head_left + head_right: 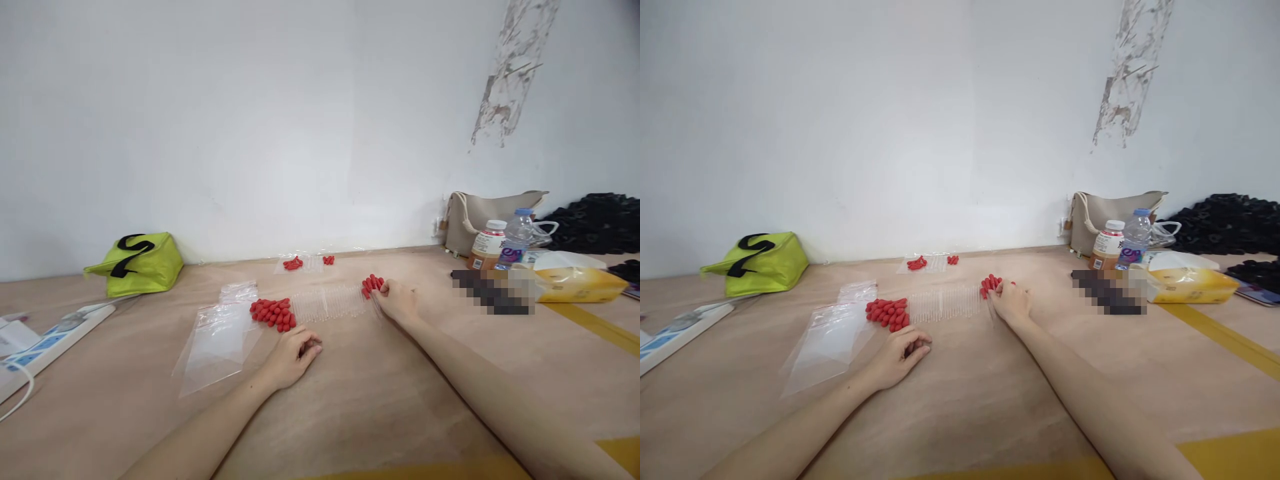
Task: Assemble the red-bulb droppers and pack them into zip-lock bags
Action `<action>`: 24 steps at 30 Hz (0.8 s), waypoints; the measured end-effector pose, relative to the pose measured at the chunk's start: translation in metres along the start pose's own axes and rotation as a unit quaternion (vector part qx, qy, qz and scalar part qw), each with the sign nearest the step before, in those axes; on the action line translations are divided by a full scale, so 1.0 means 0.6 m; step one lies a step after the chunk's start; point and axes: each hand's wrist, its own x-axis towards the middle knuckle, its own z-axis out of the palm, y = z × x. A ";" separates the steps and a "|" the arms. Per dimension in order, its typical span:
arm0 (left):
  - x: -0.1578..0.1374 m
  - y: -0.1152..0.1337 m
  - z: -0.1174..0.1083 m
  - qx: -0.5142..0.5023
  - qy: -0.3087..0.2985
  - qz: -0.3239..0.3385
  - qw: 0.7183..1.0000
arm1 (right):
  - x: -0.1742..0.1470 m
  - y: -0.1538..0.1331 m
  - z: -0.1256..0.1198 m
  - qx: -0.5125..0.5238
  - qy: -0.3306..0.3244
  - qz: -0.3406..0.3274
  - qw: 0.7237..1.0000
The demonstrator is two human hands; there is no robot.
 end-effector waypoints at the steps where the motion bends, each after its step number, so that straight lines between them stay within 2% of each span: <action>1: 0.000 0.001 0.000 -0.001 -0.001 -0.001 1.000 | -0.001 -0.002 -0.003 -0.002 0.004 -0.013 1.000; 3: 0.000 0.002 -0.001 -0.003 -0.004 -0.003 1.000 | -0.005 -0.006 -0.010 -0.011 0.001 -0.049 0.999; 5: 0.000 0.003 -0.002 -0.002 -0.004 -0.004 1.000 | -0.011 -0.010 -0.018 -0.031 -0.028 -0.081 0.996; 9: 0.001 0.002 -0.001 0.001 -0.006 -0.007 1.000 | -0.022 -0.020 -0.024 -0.081 -0.077 -0.106 0.988; 17: -0.001 0.003 -0.001 0.004 -0.007 -0.005 1.000 | -0.019 -0.037 0.000 -0.116 -0.074 -0.088 0.987; 24: 0.000 -0.001 0.000 0.001 -0.011 -0.006 1.000 | -0.012 -0.040 0.003 -0.107 -0.072 -0.082 0.988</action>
